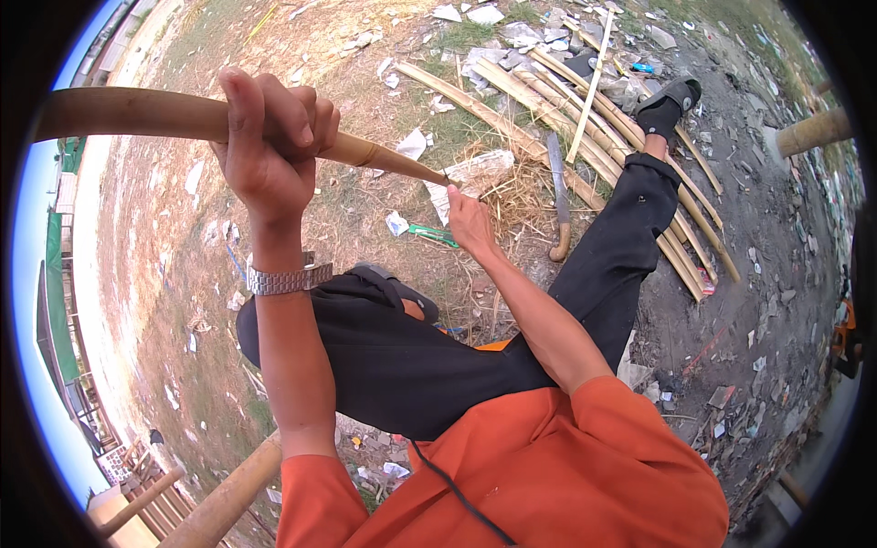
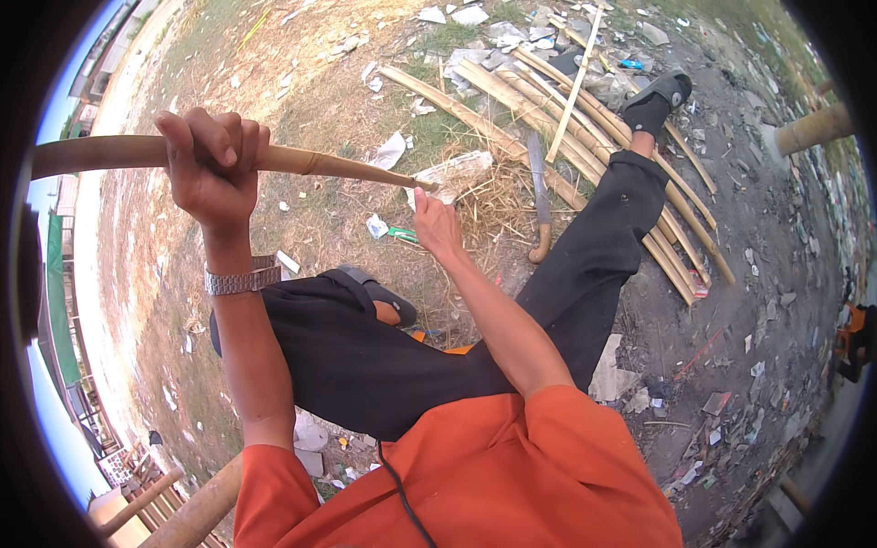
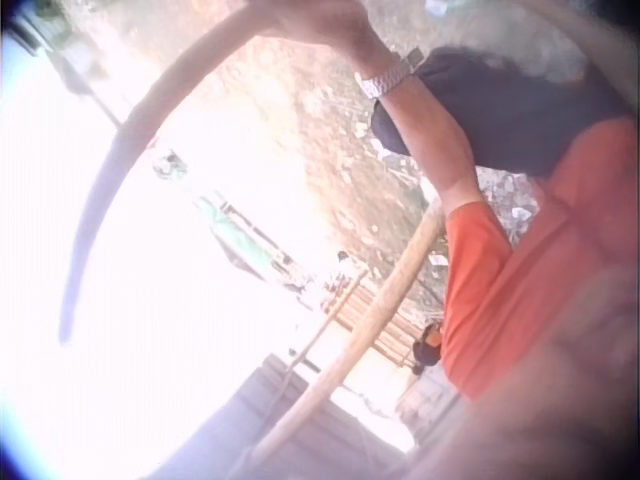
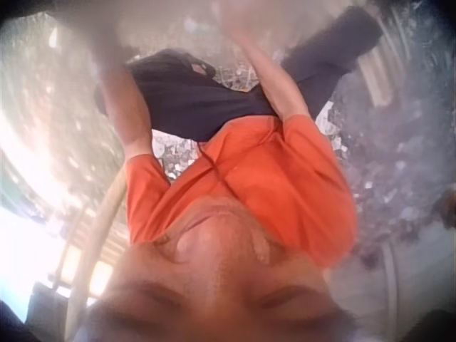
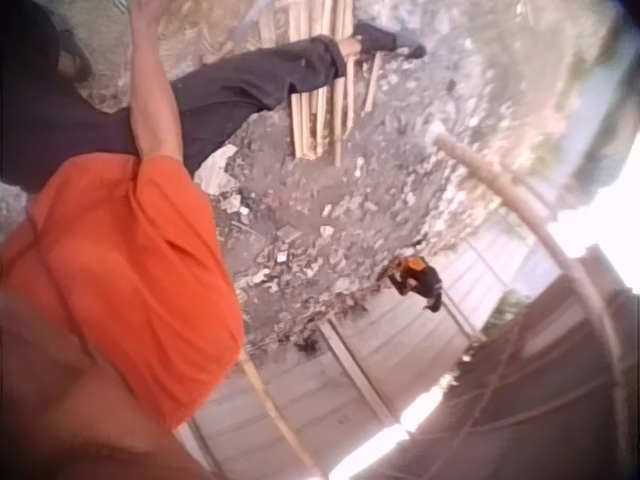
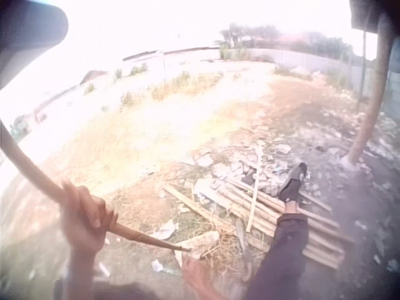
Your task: The person sits on a low stool and uses a small knife to sharpen the end of a long bamboo stick. They rotate the stick and scrape the knife along its surface to create a pointed tip. After finishing, they place the sharpened stick on the ground and pick up a second bamboo stick to begin the same process.
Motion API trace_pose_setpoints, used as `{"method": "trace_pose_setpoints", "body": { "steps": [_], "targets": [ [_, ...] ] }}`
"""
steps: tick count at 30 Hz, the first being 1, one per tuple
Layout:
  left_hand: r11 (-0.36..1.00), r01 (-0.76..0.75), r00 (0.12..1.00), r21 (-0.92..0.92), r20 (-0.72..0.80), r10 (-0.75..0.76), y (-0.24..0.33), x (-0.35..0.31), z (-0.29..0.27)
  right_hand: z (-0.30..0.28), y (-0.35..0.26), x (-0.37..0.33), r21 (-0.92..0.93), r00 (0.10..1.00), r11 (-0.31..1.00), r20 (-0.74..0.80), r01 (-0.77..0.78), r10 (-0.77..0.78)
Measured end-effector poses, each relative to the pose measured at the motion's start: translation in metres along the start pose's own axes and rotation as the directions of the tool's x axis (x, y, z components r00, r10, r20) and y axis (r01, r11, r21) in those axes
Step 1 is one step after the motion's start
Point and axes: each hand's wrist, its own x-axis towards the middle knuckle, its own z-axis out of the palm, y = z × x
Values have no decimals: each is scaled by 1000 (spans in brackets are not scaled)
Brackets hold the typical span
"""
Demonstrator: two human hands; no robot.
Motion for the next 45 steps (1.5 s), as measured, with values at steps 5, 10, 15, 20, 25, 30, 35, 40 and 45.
{"method": "trace_pose_setpoints", "body": {
  "steps": [5,10,15,20,25,30,35,40,45],
  "targets": [
    [1000,-7,999,10,-34,7,-3,-5,9,9,29,5,-45,998,997,-18,61,-62],
    [1000,7,986,9,-167,-6,0,6,-8,2,-1,9,-23,997,997,0,74,-74],
    [1000,4,998,-1,-69,-4,-3,0,7,6,17,4,-101,1000,995,-3,14,-14],
    [1000,13,996,9,-90,-12,1,5,-6,2,8,11,-88,996,996,79,-23,30],
    [1000,19,996,-14,83,-17,0,-1,3,2,17,12,-52,998,998,55,-23,26],
    [1000,0,995,-10,104,1,0,-7,8,1,15,16,-176,999,984,33,-4,10],
    [999,27,996,-40,81,-23,-4,-11,14,13,49,34,-324,994,943,47,-76,96],
    [1000,12,998,1,68,-12,6,-13,1,15,44,39,-385,999,922,48,41,-24],
    [1000,2,996,-17,-93,-4,4,-14,-11,21,42,45,-395,998,917,59,57,-36]
  ]
}}
